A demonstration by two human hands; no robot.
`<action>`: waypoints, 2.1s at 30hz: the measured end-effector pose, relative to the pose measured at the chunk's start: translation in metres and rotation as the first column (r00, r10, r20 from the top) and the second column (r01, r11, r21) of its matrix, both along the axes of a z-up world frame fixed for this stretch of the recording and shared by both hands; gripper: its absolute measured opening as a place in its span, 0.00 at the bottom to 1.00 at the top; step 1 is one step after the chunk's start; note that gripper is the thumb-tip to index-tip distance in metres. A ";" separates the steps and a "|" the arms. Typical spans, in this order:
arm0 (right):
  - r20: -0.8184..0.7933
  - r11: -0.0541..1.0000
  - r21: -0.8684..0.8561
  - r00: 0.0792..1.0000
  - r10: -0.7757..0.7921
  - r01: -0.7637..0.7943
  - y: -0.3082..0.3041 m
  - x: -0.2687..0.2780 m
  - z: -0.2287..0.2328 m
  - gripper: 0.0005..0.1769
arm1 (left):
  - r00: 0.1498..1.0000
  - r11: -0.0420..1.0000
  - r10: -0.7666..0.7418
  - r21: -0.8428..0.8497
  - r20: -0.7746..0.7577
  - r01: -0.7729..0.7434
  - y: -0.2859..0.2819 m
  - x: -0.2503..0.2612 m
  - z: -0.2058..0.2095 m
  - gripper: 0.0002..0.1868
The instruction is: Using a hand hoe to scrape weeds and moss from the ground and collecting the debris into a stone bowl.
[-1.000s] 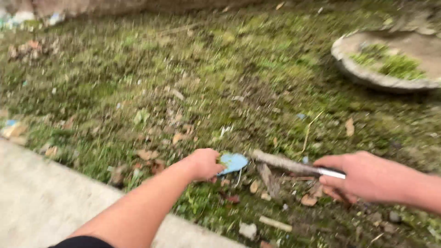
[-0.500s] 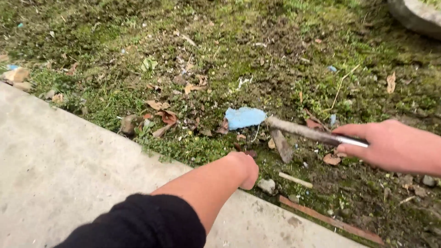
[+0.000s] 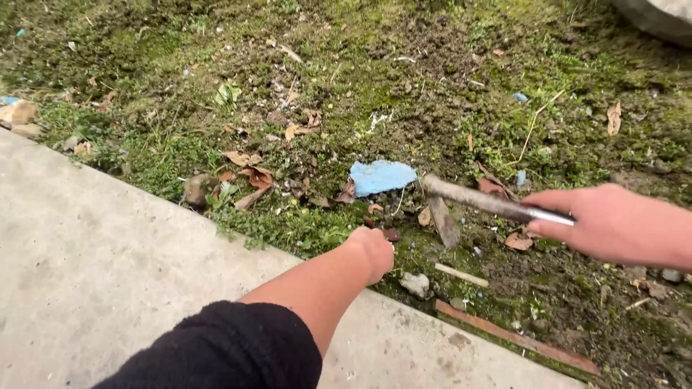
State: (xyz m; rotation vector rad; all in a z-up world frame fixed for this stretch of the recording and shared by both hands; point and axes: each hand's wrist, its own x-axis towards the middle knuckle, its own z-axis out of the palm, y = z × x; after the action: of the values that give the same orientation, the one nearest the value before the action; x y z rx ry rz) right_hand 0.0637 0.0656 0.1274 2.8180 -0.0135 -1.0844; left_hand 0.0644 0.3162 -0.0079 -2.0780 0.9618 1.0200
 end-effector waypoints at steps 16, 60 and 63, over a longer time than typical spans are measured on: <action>-0.035 0.998 -0.065 0.999 -0.018 0.015 -0.009 0.009 -0.029 0.27 | 0.951 0.950 0.291 -0.085 -0.101 -0.300 0.023 -0.005 0.047 0.13; 0.189 0.942 -0.272 0.950 0.251 -0.195 -0.065 0.046 -0.138 0.31 | 0.809 0.776 0.580 -0.240 -0.096 -0.584 0.042 0.010 0.046 0.14; 0.204 0.952 -0.256 0.952 0.226 -0.171 -0.064 0.043 -0.137 0.32 | 0.801 0.777 0.575 -0.194 -0.165 -0.598 0.037 0.006 0.041 0.20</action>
State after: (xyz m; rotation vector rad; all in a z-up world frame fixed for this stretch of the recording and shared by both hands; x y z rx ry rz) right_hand 0.1072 0.0013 -0.0093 2.6440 0.1121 -0.6591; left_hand 0.0701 0.3534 0.0329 -2.6408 0.4804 1.3783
